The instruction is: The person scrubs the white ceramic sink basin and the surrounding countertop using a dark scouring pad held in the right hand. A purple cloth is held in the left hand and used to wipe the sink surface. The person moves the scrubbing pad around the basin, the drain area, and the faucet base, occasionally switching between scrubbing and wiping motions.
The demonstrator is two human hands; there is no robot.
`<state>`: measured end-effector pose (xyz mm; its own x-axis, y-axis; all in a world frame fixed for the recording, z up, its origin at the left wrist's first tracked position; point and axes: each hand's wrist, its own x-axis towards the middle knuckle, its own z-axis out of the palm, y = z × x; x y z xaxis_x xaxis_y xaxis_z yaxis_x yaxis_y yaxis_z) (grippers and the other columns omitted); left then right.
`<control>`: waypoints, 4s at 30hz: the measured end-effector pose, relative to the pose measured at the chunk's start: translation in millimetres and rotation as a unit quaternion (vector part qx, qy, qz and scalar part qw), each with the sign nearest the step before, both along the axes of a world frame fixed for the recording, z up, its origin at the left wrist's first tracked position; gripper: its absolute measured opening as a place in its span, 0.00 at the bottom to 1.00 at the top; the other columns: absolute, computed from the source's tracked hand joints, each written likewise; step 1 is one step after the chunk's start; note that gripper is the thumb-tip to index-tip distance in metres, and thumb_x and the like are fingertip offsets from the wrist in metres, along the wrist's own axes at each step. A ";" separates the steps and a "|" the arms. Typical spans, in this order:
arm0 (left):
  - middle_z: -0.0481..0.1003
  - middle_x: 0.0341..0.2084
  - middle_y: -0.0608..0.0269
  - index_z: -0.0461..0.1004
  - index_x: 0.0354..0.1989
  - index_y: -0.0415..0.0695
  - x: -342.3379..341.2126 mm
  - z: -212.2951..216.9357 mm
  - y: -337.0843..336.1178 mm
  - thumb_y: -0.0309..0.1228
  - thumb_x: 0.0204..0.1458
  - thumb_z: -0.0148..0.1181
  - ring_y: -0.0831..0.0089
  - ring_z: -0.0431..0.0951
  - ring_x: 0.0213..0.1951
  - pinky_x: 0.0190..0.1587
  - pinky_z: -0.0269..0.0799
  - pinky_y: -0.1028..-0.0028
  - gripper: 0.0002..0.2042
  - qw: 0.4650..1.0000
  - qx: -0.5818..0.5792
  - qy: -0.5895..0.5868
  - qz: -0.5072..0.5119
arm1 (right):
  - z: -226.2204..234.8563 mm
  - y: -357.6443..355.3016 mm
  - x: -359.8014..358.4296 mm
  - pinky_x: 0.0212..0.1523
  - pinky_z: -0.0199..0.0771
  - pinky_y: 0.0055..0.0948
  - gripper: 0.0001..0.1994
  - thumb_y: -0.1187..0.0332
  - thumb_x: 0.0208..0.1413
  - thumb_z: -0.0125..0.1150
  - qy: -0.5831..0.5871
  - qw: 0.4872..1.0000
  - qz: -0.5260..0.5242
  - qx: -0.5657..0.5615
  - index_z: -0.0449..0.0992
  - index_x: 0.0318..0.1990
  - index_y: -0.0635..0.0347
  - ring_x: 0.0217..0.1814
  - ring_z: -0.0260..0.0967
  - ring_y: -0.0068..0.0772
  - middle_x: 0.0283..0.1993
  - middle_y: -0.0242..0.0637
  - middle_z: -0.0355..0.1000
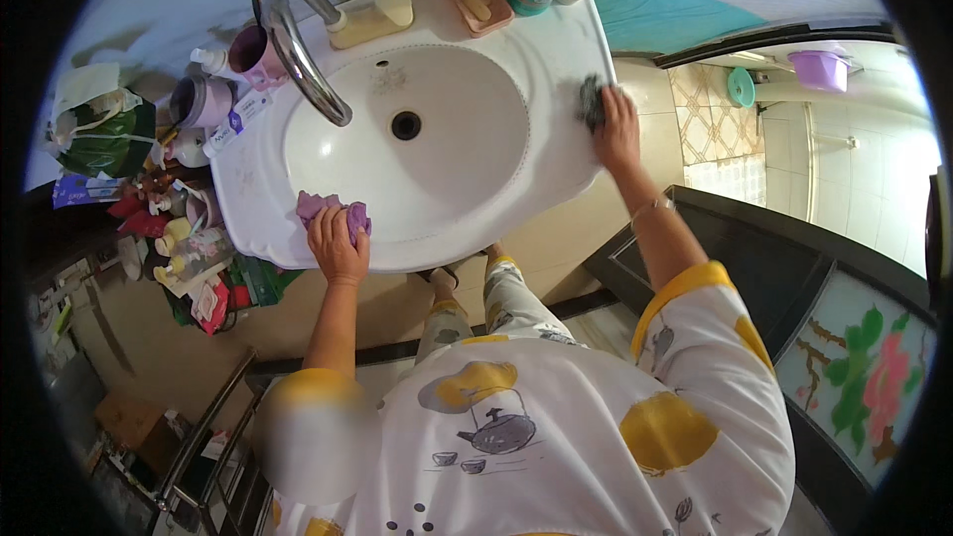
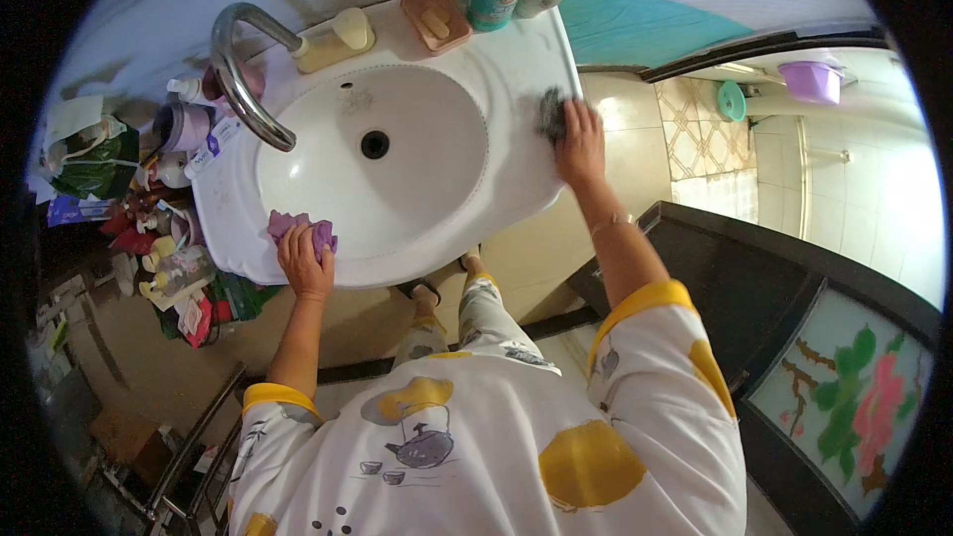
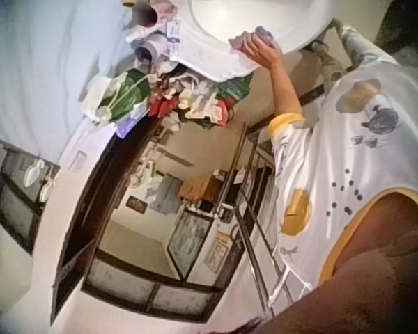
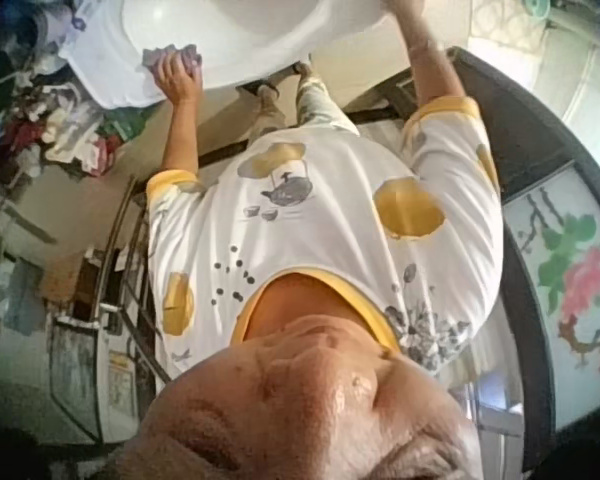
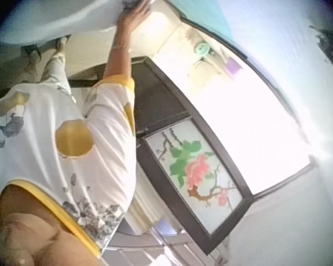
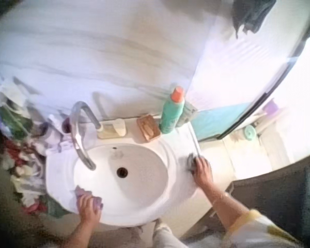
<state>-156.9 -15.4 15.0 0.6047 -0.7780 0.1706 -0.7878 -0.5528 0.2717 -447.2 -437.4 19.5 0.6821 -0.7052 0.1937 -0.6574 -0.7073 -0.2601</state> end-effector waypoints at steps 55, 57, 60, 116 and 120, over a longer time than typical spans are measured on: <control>0.70 0.51 0.57 0.71 0.46 0.42 2.4 5.3 -1.9 0.36 0.41 0.58 0.55 0.64 0.58 0.63 0.52 0.53 0.21 1.000 0.000 0.023 -0.013 | 8.6 0.1 114.0 0.66 0.53 0.45 0.31 0.79 0.44 0.54 -0.038 0.998 -0.043 0.026 0.64 0.61 0.59 0.65 0.56 0.51 0.64 0.46 0.61; 0.70 0.51 0.56 0.71 0.46 0.42 2.1 7.6 0.8 0.36 0.41 0.58 0.54 0.64 0.58 0.63 0.52 0.53 0.21 0.999 0.010 0.028 -0.011 | -4.9 21.3 134.1 0.66 0.54 0.46 0.30 0.82 0.43 0.52 -0.097 0.994 0.048 0.026 0.67 0.59 0.59 0.65 0.58 0.52 0.63 0.46 0.63; 0.70 0.51 0.55 0.71 0.47 0.42 -0.7 13.7 -0.8 0.36 0.42 0.58 0.53 0.63 0.59 0.63 0.51 0.52 0.21 0.999 0.020 0.033 0.004 | 9.6 70.3 126.1 0.71 0.48 0.44 0.32 0.81 0.43 0.53 0.017 0.988 0.111 0.104 0.66 0.61 0.58 0.70 0.52 0.50 0.67 0.44 0.59; 0.70 0.52 0.56 0.72 0.46 0.41 0.4 12.2 -3.4 0.38 0.43 0.56 0.54 0.63 0.59 0.63 0.52 0.53 0.21 0.999 0.001 0.042 0.006 | 1.4 35.2 164.6 0.68 0.50 0.45 0.32 0.76 0.45 0.58 0.016 0.997 -0.053 0.058 0.63 0.62 0.59 0.67 0.54 0.49 0.65 0.41 0.60; 0.69 0.52 0.56 0.72 0.46 0.41 0.0 15.7 -5.8 0.38 0.42 0.57 0.54 0.63 0.59 0.63 0.51 0.53 0.22 0.999 0.002 0.038 0.007 | 10.7 57.6 213.8 0.70 0.49 0.44 0.29 0.77 0.47 0.50 -0.019 0.996 0.019 0.081 0.64 0.62 0.60 0.70 0.51 0.49 0.67 0.42 0.59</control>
